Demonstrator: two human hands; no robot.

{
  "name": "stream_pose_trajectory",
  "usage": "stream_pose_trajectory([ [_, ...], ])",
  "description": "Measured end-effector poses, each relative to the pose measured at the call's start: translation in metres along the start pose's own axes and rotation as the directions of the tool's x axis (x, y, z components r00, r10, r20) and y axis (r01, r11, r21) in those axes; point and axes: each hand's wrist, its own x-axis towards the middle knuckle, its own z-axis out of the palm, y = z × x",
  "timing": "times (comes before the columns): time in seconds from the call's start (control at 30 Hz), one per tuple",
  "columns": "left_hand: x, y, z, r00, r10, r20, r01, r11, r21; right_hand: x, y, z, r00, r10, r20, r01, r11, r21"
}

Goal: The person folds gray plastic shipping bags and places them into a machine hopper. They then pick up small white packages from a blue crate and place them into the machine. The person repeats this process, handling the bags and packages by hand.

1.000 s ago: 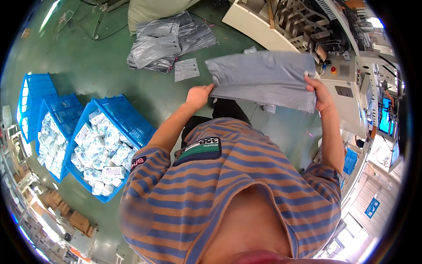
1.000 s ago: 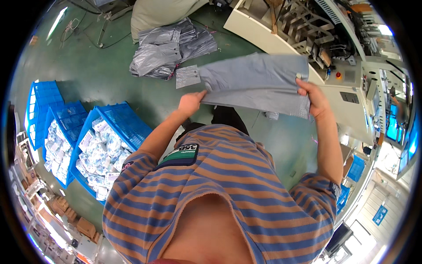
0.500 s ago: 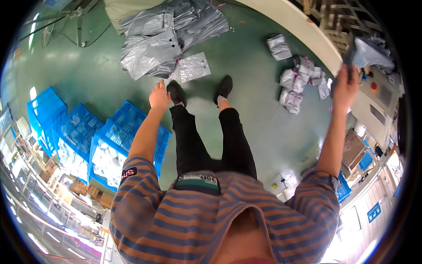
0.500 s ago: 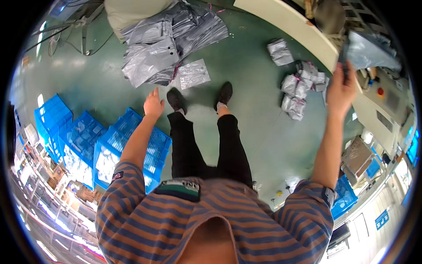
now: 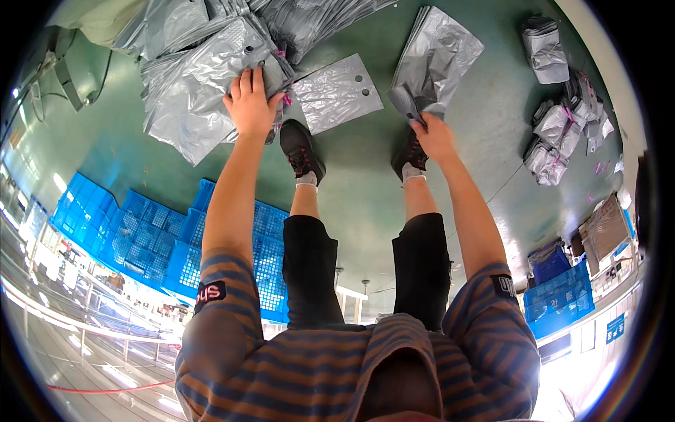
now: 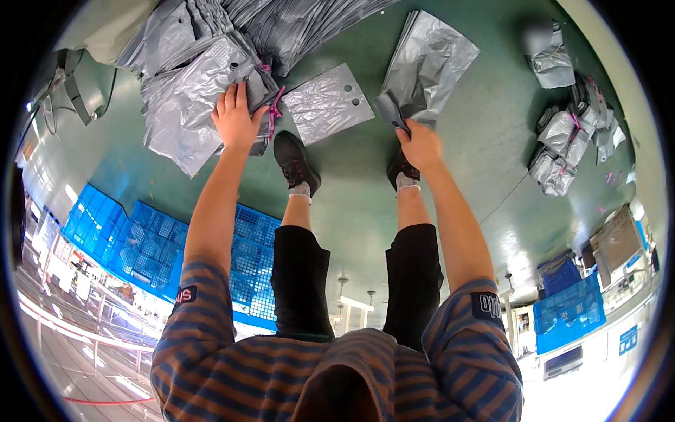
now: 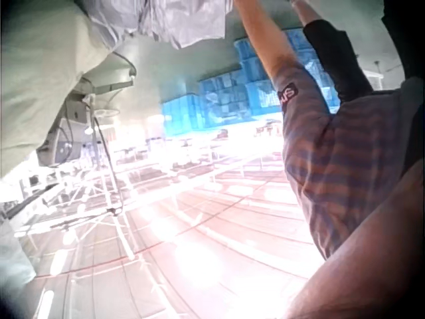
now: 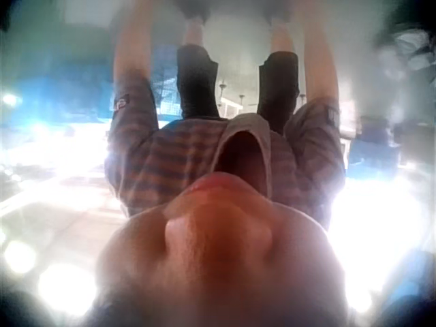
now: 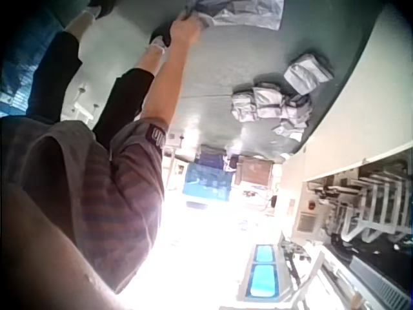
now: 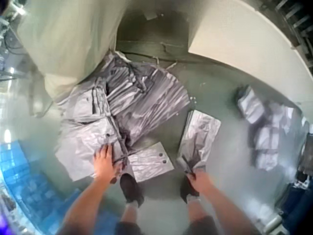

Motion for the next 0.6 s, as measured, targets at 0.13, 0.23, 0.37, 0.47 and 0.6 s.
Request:
stream_pose_trajectory([
  [0.13, 0.000, -0.022, -0.002, 0.996, 0.055, -0.067, -0.068, 0.973, -0.222, -0.005, -0.050, -0.027, 0.994, -0.039, 0.100, 0.001, 0.935, 0.354],
  [0.23, 0.007, -0.032, -0.009, 0.998, 0.023, -0.052, -0.040, 0.930, -0.365, -0.005, -0.090, -0.047, 0.991, -0.095, 0.089, 0.029, 0.827, 0.561],
  [0.37, 0.010, -0.051, -0.013, 0.991, -0.129, 0.033, 0.126, 0.832, -0.541, 0.003, -0.139, -0.067, 0.989, -0.136, 0.062, 0.057, 0.725, 0.686],
  [0.47, 0.014, -0.064, -0.019, 0.965, -0.200, 0.167, 0.260, 0.679, -0.686, 0.019, -0.159, -0.054, 0.982, -0.184, 0.052, 0.089, 0.679, 0.729],
  [0.6, 0.010, -0.076, -0.014, 0.960, -0.246, 0.132, 0.244, 0.511, -0.824, 0.030, -0.192, -0.043, 0.965, -0.227, 0.133, 0.040, 0.626, 0.779],
])
